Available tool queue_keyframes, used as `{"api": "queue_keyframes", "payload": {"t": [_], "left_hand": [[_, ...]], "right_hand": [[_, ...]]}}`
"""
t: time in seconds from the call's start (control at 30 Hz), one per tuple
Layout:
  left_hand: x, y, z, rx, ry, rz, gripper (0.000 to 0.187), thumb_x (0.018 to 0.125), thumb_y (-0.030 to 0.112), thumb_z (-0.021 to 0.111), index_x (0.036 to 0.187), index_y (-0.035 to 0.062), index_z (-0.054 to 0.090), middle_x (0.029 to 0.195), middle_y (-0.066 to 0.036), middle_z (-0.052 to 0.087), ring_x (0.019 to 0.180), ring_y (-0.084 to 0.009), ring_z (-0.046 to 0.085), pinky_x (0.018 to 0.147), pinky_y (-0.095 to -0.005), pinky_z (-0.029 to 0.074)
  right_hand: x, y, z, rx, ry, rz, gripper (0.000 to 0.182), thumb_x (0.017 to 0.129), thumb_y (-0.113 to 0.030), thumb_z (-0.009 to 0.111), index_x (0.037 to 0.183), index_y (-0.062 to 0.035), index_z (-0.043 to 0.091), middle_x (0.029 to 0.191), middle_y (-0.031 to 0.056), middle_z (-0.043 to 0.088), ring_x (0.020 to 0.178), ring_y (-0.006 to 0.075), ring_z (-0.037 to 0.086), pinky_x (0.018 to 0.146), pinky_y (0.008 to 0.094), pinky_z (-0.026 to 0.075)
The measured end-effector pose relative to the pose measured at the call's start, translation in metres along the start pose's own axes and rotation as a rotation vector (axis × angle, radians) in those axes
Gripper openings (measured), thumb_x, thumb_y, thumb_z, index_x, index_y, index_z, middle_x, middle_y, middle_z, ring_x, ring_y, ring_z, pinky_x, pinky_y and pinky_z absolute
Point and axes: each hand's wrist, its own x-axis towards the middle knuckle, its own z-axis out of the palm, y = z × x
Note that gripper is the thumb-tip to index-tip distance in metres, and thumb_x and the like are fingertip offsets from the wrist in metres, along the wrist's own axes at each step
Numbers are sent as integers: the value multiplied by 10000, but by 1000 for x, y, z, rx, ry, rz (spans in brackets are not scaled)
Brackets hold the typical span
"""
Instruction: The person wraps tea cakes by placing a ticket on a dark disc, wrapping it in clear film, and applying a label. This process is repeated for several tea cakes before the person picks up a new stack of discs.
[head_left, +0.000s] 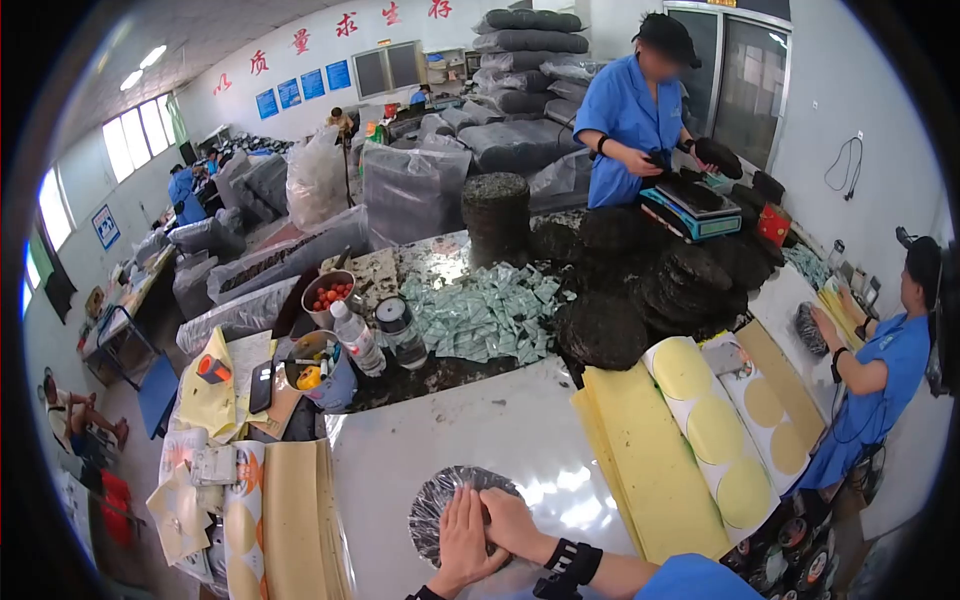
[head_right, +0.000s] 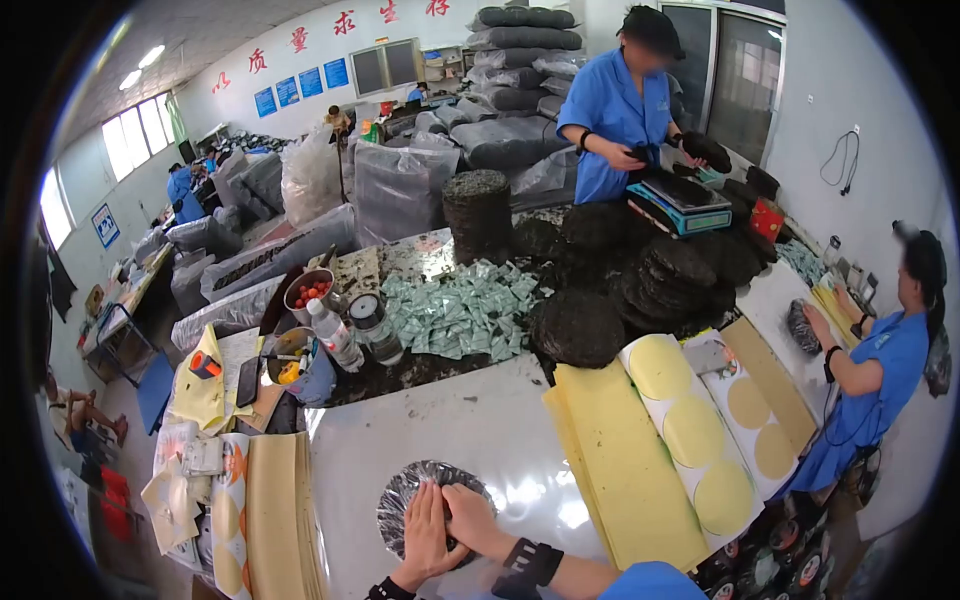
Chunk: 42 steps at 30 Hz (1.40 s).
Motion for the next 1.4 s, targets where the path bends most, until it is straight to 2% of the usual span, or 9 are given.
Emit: {"api": "queue_keyframes", "payload": {"t": [0.13, 0.4, 0.53, 0.63, 0.73, 0.83, 0.97, 1.2, 1.4], "left_hand": [[6, 5, 3, 77, -6, -23, 889, 781, 406, 716, 1416, -137, 410, 1506, -313, 388, 1448, -441, 320, 1197, -504, 219], [1, 8, 13, 212, 28, 7, 691, 872, 310, 647, 1374, -132, 472, 1514, -297, 385, 1446, -423, 323, 1203, -501, 214], [0, 9, 11, 223, 34, 22, 702, 870, 280, 618, 1388, -156, 432, 1521, -305, 367, 1445, -445, 305, 1199, -513, 210], [1, 11, 10, 217, 37, -8, 677, 897, 256, 584, 1400, -162, 406, 1535, -296, 348, 1460, -441, 279, 1206, -514, 189], [1, 12, 9, 217, 45, 8, 682, 898, 255, 583, 1405, -162, 399, 1536, -295, 346, 1460, -444, 276, 1208, -513, 183], [1, 12, 12, 239, 42, -12, 687, 896, 253, 581, 1410, -162, 391, 1538, -295, 343, 1460, -448, 273, 1206, -520, 183], [1, 14, 12, 262, 49, -19, 725, 878, 267, 597, 1417, -166, 381, 1540, -290, 344, 1462, -448, 271, 1210, -522, 180], [1, 12, 14, 303, 46, -4, 722, 886, 257, 587, 1428, -166, 365, 1539, -290, 345, 1463, -451, 267, 1204, -534, 182], [0, 12, 14, 305, 52, 4, 729, 878, 232, 597, 1446, -151, 347, 1538, -288, 345, 1463, -455, 264, 1204, -533, 187]], "right_hand": [[-13, 14, -76, 477, -249, 178, 483, 813, -195, 802, 1229, -22, 626, 1068, 100, 657, 1066, 222, 646, 867, 368, 548], [-143, 213, -348, -963, 498, 1092, 800, 964, -636, 455, 1007, 128, 686, 1236, 386, 579, 1255, 475, 516, 1085, 537, 370], [-137, 149, -234, -1201, 257, 259, 559, 959, -524, 548, 830, 1, 691, 845, 219, 669, 791, 397, 638, 760, 481, 510], [-115, 58, -222, -286, 11, 659, 587, 950, -575, 548, 1037, -4, 650, 1050, 231, 667, 987, 393, 643, 847, 474, 503], [-108, 89, -279, -759, 822, 380, 407, 926, -421, 663, 1048, -35, 612, 1106, 236, 649, 1012, 398, 632, 849, 479, 496], [-147, 214, -375, -1003, 557, 1008, 626, 959, -573, 522, 1191, 1, 606, 900, 241, 672, 886, 404, 652, 727, 506, 512], [-156, 196, -284, -648, 131, 633, 623, 954, -579, 498, 969, 11, 698, 768, 218, 698, 715, 416, 676, 598, 531, 504], [-162, 73, -186, -343, 137, 809, 401, 911, -337, 595, 1075, 26, 637, 1281, 300, 576, 1143, 453, 604, 914, 544, 502], [-262, 153, -255, -1383, 419, 484, 285, 881, -179, 579, 1110, -11, 597, 1212, 256, 615, 1095, 435, 614, 892, 515, 501]]}}
